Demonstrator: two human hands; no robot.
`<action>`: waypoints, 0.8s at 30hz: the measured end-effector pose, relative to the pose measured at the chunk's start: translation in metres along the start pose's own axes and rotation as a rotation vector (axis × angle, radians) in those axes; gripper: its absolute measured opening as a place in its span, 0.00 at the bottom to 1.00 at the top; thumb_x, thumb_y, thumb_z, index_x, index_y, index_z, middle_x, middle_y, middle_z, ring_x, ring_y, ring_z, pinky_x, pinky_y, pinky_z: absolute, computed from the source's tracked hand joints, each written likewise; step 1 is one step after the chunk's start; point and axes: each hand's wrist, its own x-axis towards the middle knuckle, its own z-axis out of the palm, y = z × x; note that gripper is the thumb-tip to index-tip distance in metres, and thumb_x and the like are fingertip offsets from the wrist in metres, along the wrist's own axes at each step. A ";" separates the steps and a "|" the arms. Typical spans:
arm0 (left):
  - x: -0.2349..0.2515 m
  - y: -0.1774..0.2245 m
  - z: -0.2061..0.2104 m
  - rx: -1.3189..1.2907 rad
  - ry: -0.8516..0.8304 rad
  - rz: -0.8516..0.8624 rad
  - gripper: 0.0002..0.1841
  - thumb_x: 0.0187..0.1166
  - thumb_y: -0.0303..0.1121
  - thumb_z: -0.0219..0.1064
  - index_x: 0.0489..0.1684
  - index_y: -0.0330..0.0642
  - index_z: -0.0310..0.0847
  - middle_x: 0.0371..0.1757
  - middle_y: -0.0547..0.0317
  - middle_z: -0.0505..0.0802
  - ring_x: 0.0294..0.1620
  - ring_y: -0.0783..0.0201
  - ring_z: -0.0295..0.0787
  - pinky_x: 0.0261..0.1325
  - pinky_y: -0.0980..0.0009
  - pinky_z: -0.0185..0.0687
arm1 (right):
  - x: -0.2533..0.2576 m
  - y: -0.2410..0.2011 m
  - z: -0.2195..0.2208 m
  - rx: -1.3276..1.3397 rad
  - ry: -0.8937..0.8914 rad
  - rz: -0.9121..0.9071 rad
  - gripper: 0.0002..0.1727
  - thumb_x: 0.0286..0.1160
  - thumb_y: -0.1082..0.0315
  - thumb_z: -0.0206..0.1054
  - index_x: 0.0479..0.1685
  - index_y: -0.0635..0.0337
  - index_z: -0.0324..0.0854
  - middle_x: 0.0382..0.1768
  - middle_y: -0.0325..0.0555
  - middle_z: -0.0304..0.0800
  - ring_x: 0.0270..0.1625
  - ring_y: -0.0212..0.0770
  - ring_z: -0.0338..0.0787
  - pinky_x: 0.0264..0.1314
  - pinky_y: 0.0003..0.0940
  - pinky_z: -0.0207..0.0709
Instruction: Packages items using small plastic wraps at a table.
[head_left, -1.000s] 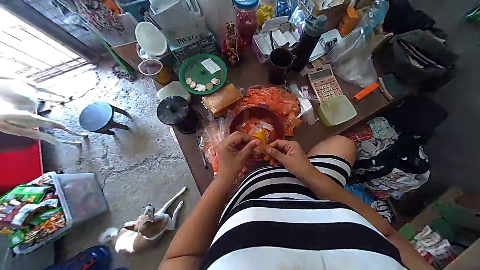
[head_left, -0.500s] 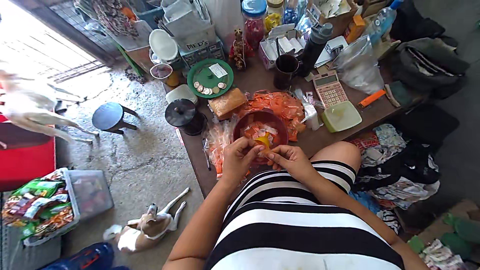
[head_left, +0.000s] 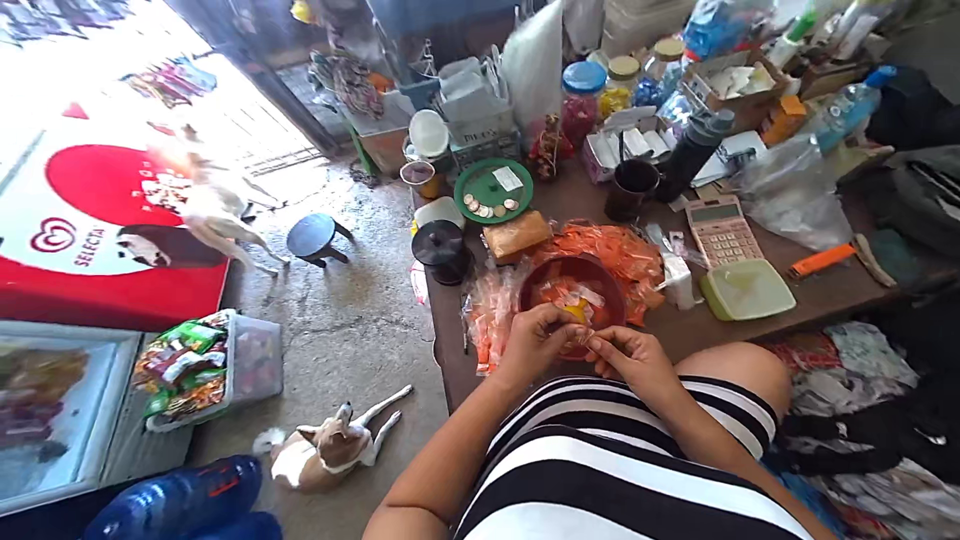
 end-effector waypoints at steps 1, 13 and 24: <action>0.000 0.000 0.000 0.053 -0.011 0.020 0.07 0.78 0.27 0.71 0.36 0.30 0.89 0.33 0.56 0.91 0.37 0.74 0.87 0.47 0.78 0.85 | 0.000 0.000 0.001 0.006 -0.004 -0.001 0.07 0.81 0.69 0.67 0.45 0.62 0.88 0.32 0.35 0.94 0.28 0.26 0.90 0.34 0.20 0.86; -0.004 0.003 0.005 0.246 0.064 0.185 0.21 0.83 0.39 0.68 0.18 0.32 0.80 0.21 0.55 0.82 0.26 0.71 0.79 0.34 0.78 0.75 | -0.008 -0.002 0.004 -0.055 -0.048 -0.028 0.07 0.82 0.69 0.66 0.46 0.61 0.89 0.32 0.33 0.94 0.30 0.24 0.90 0.35 0.18 0.85; -0.009 0.002 0.000 -0.572 0.206 -0.268 0.11 0.89 0.29 0.55 0.47 0.42 0.87 0.38 0.62 0.94 0.35 0.69 0.91 0.46 0.69 0.91 | -0.008 -0.008 0.005 0.041 0.026 -0.039 0.08 0.84 0.71 0.65 0.48 0.65 0.87 0.34 0.35 0.94 0.31 0.26 0.91 0.36 0.21 0.87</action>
